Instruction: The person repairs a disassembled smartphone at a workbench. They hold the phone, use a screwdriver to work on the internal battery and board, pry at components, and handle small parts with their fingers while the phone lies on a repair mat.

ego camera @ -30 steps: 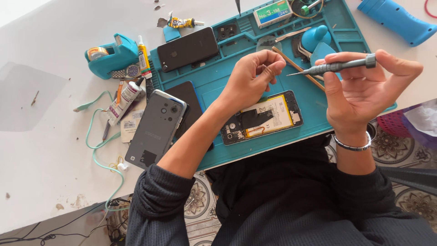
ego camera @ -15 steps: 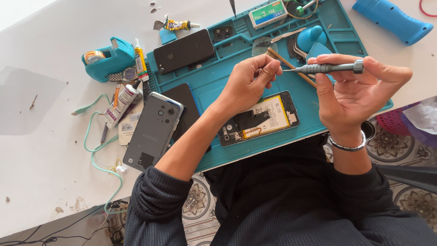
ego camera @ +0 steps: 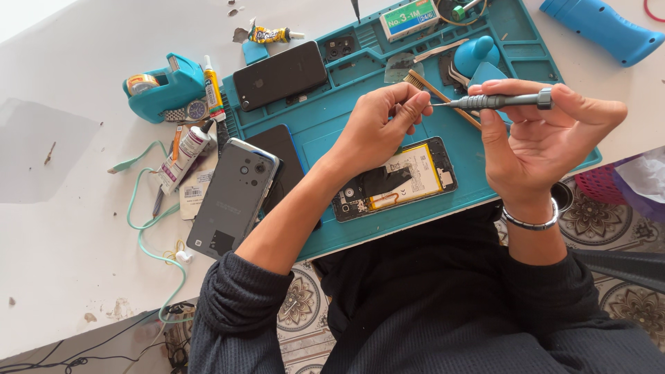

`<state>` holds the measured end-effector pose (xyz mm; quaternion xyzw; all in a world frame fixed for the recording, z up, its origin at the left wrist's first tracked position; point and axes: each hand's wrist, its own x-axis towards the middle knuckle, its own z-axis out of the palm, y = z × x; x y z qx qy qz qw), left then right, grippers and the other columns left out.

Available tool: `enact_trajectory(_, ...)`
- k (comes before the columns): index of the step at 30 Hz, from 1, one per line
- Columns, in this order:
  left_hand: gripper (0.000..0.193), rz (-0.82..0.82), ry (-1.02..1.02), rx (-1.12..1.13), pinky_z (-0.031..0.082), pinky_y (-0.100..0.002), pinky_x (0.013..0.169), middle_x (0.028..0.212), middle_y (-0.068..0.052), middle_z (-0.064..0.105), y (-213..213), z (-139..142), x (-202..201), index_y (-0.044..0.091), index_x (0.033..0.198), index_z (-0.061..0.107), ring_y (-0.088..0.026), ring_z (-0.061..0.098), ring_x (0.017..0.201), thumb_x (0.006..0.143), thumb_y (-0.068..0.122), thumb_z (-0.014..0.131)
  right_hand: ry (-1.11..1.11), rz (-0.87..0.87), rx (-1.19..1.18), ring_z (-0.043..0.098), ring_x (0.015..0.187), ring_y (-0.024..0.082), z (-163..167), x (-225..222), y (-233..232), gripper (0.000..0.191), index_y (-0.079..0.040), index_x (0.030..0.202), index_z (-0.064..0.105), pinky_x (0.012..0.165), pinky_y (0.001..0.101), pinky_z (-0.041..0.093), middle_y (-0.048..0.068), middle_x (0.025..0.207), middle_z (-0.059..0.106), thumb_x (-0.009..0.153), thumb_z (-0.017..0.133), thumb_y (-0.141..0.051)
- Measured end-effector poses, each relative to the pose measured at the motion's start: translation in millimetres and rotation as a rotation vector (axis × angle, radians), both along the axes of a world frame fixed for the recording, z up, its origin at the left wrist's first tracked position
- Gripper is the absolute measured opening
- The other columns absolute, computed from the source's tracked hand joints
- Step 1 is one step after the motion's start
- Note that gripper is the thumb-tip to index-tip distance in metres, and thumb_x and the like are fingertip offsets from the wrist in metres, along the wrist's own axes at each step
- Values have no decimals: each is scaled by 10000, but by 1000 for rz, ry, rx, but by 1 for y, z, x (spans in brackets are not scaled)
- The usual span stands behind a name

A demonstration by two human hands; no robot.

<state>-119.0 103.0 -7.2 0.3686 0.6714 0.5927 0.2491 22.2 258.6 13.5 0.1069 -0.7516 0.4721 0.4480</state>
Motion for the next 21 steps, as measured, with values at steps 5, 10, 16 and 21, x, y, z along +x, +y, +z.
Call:
enact_trajectory(5, 348, -3, -1, 10, 501, -228, 637, 798, 25, 642, 0, -1, -1, 35, 1010, 706, -47, 574, 725, 1067, 355, 581, 2, 33, 1, 714, 1067, 356, 1, -1, 0, 522, -105, 1307, 214, 924, 397, 667, 303, 1192, 585, 1093, 628, 128)
enact_trajectory(10, 314, -43, 93, 101, 575, -238, 711, 919, -13, 740, -1, 13, 2, 34, 1097, 721, -74, 661, 816, 1074, 313, 580, -9, 4, -4, 718, 1056, 344, -10, 0, 3, 526, -105, 1337, 235, 930, 395, 663, 300, 1175, 586, 1085, 638, 122)
enact_trajectory(16, 647, -59, 775, -350, 545, -380, 718, 888, -87, 707, -29, 57, 3, 55, 920, 699, -252, 675, 825, 776, 678, 801, -11, -101, -185, 676, 1044, 242, -34, 9, 15, 545, -130, 1487, 252, 989, 346, 614, 232, 1220, 613, 1202, 669, 74)
enact_trajectory(21, 902, -237, 995, -457, 540, -428, 698, 966, -97, 617, -24, 72, 19, 11, 1019, 630, -304, 616, 928, 510, 714, 874, -11, -132, -256, 667, 1031, 214, -47, 12, 26, 539, -116, 1512, 279, 967, 310, 593, 207, 1221, 621, 1205, 692, 47)
